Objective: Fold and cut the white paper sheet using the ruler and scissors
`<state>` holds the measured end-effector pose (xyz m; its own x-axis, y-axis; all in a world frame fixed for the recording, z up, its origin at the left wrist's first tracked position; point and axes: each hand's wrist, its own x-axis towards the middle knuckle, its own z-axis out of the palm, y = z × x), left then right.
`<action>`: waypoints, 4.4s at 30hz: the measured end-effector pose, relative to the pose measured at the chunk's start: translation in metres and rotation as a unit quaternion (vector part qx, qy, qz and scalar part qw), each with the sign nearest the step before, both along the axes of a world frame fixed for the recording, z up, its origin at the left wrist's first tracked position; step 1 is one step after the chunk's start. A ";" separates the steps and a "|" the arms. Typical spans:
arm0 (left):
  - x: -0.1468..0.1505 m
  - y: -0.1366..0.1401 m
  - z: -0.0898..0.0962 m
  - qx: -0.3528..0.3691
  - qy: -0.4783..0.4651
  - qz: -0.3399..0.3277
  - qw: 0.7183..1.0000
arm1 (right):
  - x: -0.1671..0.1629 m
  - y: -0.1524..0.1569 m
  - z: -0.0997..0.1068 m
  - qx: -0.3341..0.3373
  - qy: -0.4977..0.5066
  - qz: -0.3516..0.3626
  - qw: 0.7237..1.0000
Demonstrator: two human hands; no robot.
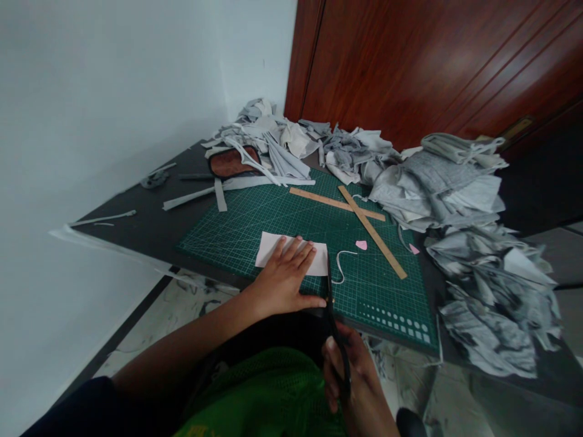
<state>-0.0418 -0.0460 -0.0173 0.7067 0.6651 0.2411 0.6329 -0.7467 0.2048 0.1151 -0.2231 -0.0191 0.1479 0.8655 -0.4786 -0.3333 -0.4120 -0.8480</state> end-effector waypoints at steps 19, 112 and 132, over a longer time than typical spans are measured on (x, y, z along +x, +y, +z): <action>0.000 0.001 -0.004 -0.002 -0.002 -0.001 1.000 | -0.009 0.001 0.012 -0.009 -0.004 -0.031 0.999; -0.002 0.002 -0.004 -0.003 -0.033 -0.008 0.999 | -0.015 0.024 0.029 0.006 -0.030 -0.037 0.999; -0.002 0.002 0.001 -0.017 -0.013 -0.007 1.000 | -0.004 0.038 0.036 -0.013 0.018 -0.032 0.999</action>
